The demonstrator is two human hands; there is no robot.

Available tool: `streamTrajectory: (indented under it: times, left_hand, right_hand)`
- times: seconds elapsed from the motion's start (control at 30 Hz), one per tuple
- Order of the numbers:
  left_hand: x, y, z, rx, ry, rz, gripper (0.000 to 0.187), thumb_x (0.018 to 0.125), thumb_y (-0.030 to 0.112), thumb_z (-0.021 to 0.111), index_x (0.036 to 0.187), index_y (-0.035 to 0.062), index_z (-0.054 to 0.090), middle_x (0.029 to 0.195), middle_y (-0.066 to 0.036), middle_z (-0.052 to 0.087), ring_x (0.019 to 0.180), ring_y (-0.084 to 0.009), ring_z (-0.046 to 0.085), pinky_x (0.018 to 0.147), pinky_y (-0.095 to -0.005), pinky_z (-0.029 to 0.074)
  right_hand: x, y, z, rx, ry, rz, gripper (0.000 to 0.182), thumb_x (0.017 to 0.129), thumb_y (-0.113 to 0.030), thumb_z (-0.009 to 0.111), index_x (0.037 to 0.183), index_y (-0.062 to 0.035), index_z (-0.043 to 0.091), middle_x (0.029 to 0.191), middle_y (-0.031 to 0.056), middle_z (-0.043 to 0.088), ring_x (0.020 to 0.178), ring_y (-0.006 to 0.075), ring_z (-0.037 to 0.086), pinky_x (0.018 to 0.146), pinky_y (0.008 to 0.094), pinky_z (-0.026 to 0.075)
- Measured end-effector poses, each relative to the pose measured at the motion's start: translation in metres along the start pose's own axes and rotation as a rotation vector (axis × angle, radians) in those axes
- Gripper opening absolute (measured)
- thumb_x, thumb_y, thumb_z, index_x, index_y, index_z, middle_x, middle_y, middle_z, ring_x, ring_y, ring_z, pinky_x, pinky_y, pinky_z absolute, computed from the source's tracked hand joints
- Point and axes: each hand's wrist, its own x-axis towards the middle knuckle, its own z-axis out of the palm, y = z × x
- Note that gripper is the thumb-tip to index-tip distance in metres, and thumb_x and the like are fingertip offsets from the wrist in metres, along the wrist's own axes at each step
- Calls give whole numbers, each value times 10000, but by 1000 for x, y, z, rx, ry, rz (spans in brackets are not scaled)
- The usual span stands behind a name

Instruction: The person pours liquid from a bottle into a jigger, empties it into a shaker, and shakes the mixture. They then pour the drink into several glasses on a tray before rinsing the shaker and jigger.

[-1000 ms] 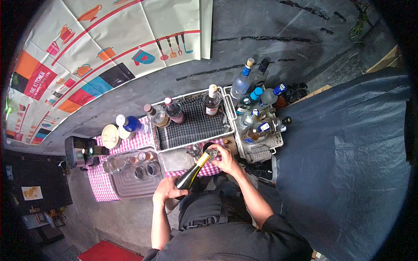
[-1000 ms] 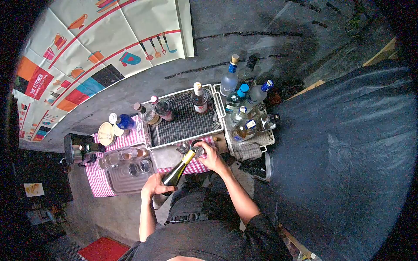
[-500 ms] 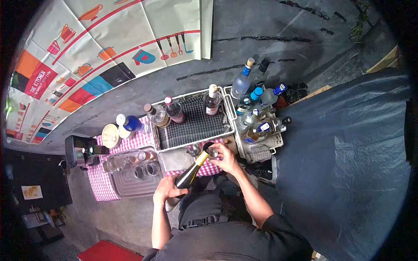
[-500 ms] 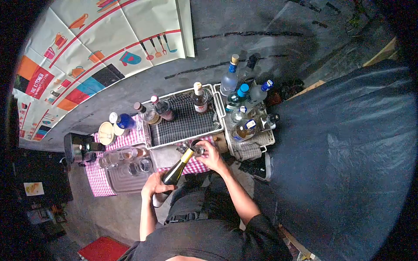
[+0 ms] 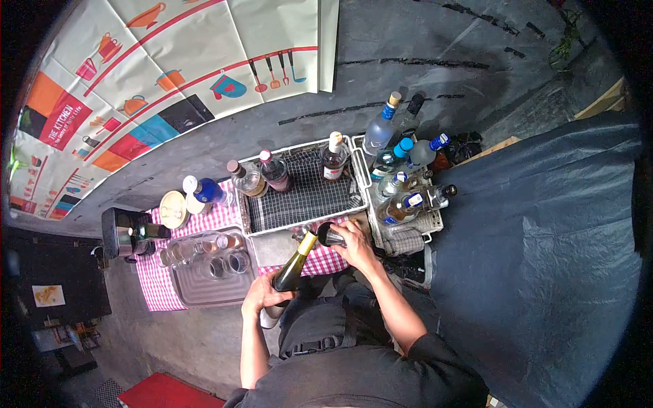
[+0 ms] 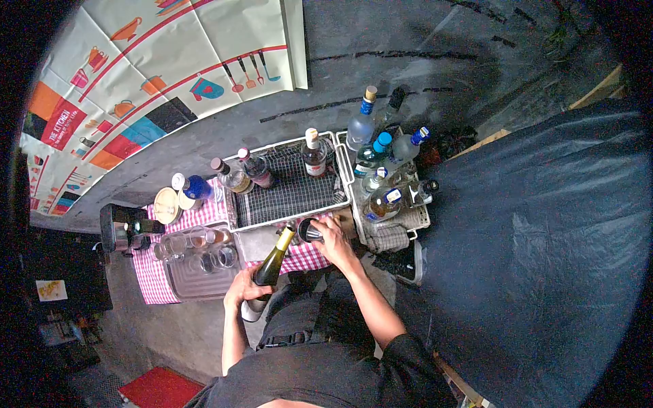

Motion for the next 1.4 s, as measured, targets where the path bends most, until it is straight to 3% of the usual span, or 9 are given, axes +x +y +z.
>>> streamTrajectory:
  times: [0.17, 0.23, 0.43, 0.53, 0.83, 1.17, 1.33, 1.4]
  left_hand:
    - [4, -4, 4, 23, 6, 2, 852, 592, 482, 871, 1333, 123, 654, 1175, -176, 733, 1113, -316, 702, 997, -422, 536]
    - [3, 1, 3, 36, 16, 23, 842, 593, 478, 872, 1330, 130, 659, 1162, -182, 735, 1102, -323, 705, 985, -427, 542]
    - [3, 6, -3, 124, -34, 96, 832, 595, 487, 864, 1299, 88, 673, 1100, -233, 734, 1072, -356, 709, 955, -445, 544]
    - [4, 3, -4, 128, -32, 100, 823, 589, 485, 863, 1276, 68, 681, 1076, -248, 734, 1052, -370, 711, 940, -450, 545]
    - [-2, 13, -15, 105, -110, 20, 795, 567, 458, 865, 1231, 54, 701, 1043, -263, 733, 1024, -387, 715, 921, -456, 543]
    - [8, -3, -5, 151, -73, 58, 813, 570, 469, 864, 1242, 44, 692, 1072, -268, 727, 1045, -389, 708, 936, -459, 543]
    - [7, -7, -3, 106, -4, 115, 835, 574, 477, 863, 1280, 71, 681, 1106, -248, 727, 1067, -382, 703, 955, -452, 541]
    - [5, -3, -4, 71, 7, 139, 847, 571, 481, 868, 1295, 87, 675, 1125, -235, 726, 1081, -375, 700, 964, -451, 538]
  right_hand:
    - [1, -1, 0, -36, 36, -42, 639, 736, -14, 809, 1338, -30, 595, 1232, 172, 602, 1192, 367, 584, 1040, 432, 484]
    - [2, -7, -4, 222, 48, 32, 631, 728, -9, 808, 1323, -26, 600, 1260, 169, 611, 1196, 358, 599, 1039, 418, 492]
    - [1, -5, 0, 415, 14, -27, 604, 711, 40, 785, 1287, -32, 619, 1281, 162, 642, 1233, 343, 608, 1067, 404, 485]
    - [1, -13, -5, 355, 37, -71, 611, 699, 100, 752, 1282, -41, 636, 1260, 146, 650, 1213, 308, 630, 1032, 390, 514]
    - [3, -14, -4, 342, 45, -110, 540, 700, 102, 742, 1218, -29, 664, 1227, 144, 668, 1191, 314, 643, 1011, 384, 519]
    - [3, -14, -5, 312, 41, -113, 553, 713, 116, 730, 1241, -22, 641, 1237, 137, 664, 1186, 294, 649, 1002, 387, 533]
    - [-2, -4, 3, 611, -24, 139, 562, 772, 87, 776, 1292, -46, 610, 1291, 88, 655, 1160, 195, 651, 958, 359, 565]
    - [-3, 0, 4, 710, -35, 165, 568, 768, 63, 783, 1298, -42, 608, 1307, 90, 650, 1177, 208, 644, 947, 357, 565]
